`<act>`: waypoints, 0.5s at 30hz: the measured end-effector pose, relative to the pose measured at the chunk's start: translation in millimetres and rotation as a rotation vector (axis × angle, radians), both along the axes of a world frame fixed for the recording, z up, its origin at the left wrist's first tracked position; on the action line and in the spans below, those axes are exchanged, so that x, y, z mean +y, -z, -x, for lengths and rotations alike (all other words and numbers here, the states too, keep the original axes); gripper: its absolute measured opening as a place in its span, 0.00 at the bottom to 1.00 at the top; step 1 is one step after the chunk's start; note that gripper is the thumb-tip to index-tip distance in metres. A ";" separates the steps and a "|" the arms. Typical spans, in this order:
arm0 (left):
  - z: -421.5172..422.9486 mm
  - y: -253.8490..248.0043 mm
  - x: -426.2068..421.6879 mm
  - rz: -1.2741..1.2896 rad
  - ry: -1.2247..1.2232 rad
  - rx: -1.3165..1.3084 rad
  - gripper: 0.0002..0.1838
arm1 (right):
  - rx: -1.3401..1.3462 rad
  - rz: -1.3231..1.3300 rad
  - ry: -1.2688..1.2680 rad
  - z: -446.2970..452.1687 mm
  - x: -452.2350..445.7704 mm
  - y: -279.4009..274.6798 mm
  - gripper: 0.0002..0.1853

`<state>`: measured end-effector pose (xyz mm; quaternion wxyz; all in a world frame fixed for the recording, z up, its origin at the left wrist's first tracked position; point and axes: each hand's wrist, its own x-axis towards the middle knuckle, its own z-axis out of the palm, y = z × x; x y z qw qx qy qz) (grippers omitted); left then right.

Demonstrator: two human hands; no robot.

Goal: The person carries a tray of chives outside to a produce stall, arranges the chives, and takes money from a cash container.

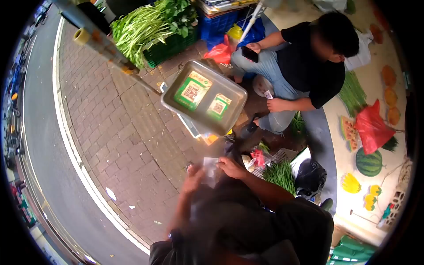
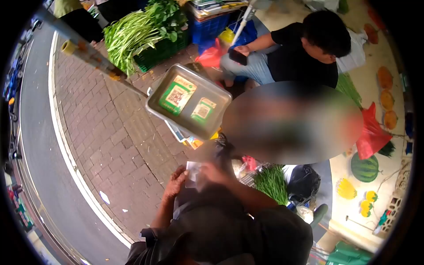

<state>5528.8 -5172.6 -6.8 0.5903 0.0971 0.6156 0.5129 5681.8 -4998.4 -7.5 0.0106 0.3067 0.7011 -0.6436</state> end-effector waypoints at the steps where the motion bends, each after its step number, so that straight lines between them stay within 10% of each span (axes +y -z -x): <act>1: 6.8 8.2 -26.1 -0.060 -0.066 -0.012 0.25 | 0.051 0.095 0.007 26.5 -24.7 -13.1 0.10; 3: 21.5 51.5 -85.6 0.089 -0.143 0.220 0.19 | 0.064 0.099 -0.076 71.9 -67.7 -14.8 0.10; 8: 74.3 -33.7 -141.3 0.024 -0.670 0.159 0.14 | 0.207 0.226 -0.190 155.1 -147.2 -25.7 0.12; 12: 106.4 -42.1 -173.0 0.000 -0.896 0.156 0.12 | -0.062 -0.086 -0.675 214.9 -166.1 -48.7 0.13; 15: 131.5 -49.7 -182.6 -0.014 -1.015 0.148 0.12 | -0.016 -0.239 -0.567 248.5 -185.8 -39.0 0.12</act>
